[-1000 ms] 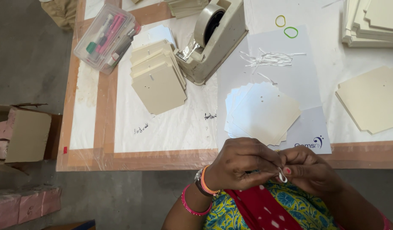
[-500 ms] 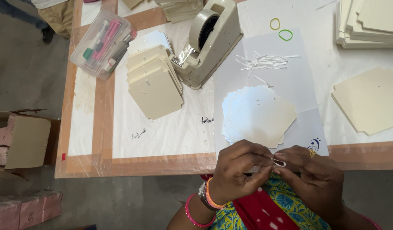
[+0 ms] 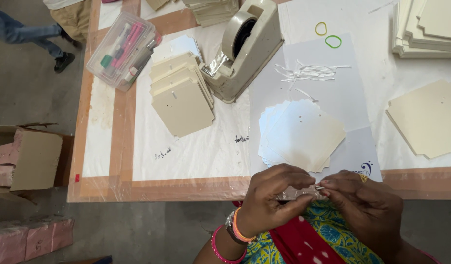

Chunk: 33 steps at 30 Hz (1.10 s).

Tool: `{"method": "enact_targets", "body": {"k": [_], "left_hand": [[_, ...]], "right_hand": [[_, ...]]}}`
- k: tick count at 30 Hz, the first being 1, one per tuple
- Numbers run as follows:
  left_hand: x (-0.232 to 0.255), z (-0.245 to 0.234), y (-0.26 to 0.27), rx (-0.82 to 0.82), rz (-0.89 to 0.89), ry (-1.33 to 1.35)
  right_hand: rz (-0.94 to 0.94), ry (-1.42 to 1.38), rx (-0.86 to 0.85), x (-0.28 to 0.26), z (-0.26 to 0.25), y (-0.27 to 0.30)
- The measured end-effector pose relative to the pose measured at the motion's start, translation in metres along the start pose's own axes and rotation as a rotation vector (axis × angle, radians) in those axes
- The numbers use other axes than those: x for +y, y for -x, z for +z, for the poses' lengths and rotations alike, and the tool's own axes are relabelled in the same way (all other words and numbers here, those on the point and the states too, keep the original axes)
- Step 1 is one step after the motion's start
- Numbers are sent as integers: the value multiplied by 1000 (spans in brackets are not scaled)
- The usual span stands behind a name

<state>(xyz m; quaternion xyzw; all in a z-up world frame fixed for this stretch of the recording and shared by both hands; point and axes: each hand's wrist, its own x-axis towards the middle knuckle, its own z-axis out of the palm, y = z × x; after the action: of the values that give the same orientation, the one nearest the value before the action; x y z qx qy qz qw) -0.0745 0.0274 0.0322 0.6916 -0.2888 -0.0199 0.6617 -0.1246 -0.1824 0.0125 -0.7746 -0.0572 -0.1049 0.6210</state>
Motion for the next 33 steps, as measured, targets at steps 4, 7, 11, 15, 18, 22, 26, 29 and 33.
{"method": "enact_targets", "body": {"k": [4,7,11,15,18,22,26,29,33], "left_hand": [[-8,2,3,-5,-3,38],[-8,6,4,18,11,36],[-10,14,3,96,101,-117],[-16,23,5,202,146,-156],[-21,33,6,254,154,-135],[-45,31,6,272,94,-26],[-63,10,-9,341,-19,-265],[-61,4,-18,337,-87,-585],[-50,12,-31,221,-167,-856]], "right_hand": [[-10,-7,-7,4,0,0],[-85,47,5,12,0,2],[-86,151,29,6,2,1],[98,73,64,0,2,1],[221,-32,121,18,-3,5],[102,-1,50,48,-22,-3],[-35,136,71,61,-40,-18],[-126,273,105,57,-35,-30],[-94,343,137,68,-32,-42]]}}
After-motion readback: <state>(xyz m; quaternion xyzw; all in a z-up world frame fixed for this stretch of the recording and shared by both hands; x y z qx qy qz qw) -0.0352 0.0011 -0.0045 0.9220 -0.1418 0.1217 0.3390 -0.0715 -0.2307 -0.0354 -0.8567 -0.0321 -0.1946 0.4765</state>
